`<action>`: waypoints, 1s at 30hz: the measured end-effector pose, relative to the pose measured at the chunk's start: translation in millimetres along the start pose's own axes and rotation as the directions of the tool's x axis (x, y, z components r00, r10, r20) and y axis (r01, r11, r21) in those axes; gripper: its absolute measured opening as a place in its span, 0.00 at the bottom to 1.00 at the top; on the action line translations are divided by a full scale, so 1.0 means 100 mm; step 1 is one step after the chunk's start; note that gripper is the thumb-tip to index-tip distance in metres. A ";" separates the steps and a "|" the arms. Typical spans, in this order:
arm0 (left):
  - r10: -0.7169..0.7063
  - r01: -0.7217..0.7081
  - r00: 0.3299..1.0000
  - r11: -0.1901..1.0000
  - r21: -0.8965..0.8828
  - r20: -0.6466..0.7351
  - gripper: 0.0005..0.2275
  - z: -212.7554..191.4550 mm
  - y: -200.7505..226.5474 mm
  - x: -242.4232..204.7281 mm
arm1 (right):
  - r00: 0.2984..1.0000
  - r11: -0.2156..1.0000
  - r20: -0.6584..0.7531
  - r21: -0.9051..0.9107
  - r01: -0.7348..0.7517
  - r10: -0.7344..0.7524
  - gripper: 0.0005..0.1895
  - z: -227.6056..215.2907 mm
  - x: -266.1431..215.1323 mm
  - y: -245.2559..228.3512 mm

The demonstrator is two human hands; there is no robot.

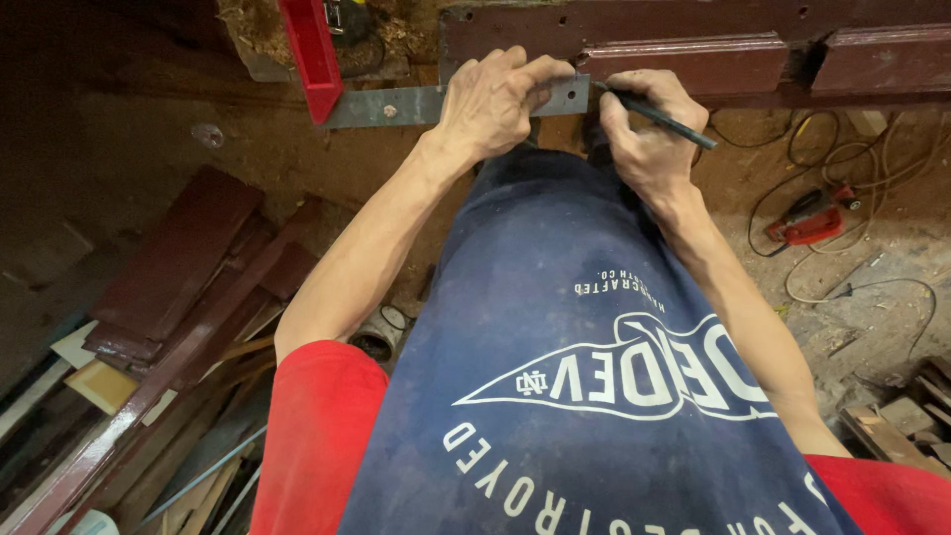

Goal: The person uses a metal square and pencil to mark lines on a long reddish-brown wooden beam. Then the person uses an angle grinder to grind along the marked groove on the beam, removing material and creating dust.

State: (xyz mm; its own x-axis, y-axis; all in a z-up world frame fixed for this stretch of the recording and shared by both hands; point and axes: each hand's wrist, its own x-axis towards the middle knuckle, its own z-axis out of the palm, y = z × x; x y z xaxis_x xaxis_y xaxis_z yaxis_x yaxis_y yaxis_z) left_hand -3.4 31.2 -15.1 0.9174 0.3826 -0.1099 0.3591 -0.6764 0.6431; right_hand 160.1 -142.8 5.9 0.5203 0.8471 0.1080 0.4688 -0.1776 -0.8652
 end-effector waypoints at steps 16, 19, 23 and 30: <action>0.020 -0.020 0.999 1.000 0.001 -0.030 0.13 0.01 -0.01 0.00 | 0.999 0.998 -0.041 -0.056 0.009 -0.011 0.04 0.07 0.00 -0.02; 0.014 -0.014 0.999 1.000 0.005 -0.037 0.13 0.01 0.00 0.02 | 0.999 0.998 -0.043 -0.061 -0.014 0.012 0.04 0.07 0.02 -0.01; 0.000 0.000 0.999 1.000 0.006 -0.039 0.13 0.00 0.02 0.00 | 0.999 0.997 -0.041 -0.065 0.031 -0.033 0.04 0.07 0.02 0.00; -0.014 0.014 1.000 1.000 -0.001 -0.019 0.12 0.01 0.02 0.00 | 0.999 0.992 0.012 -0.122 0.043 -0.042 0.03 0.04 0.06 0.01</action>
State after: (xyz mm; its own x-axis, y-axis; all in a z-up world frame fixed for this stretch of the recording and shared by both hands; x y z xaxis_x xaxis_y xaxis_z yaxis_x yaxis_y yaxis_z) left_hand -2.5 29.2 -14.0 0.9091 0.4033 -0.1046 0.3714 -0.6705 0.6423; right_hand 160.3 -136.1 3.8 0.4917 0.8596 0.1389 0.5746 -0.2004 -0.7935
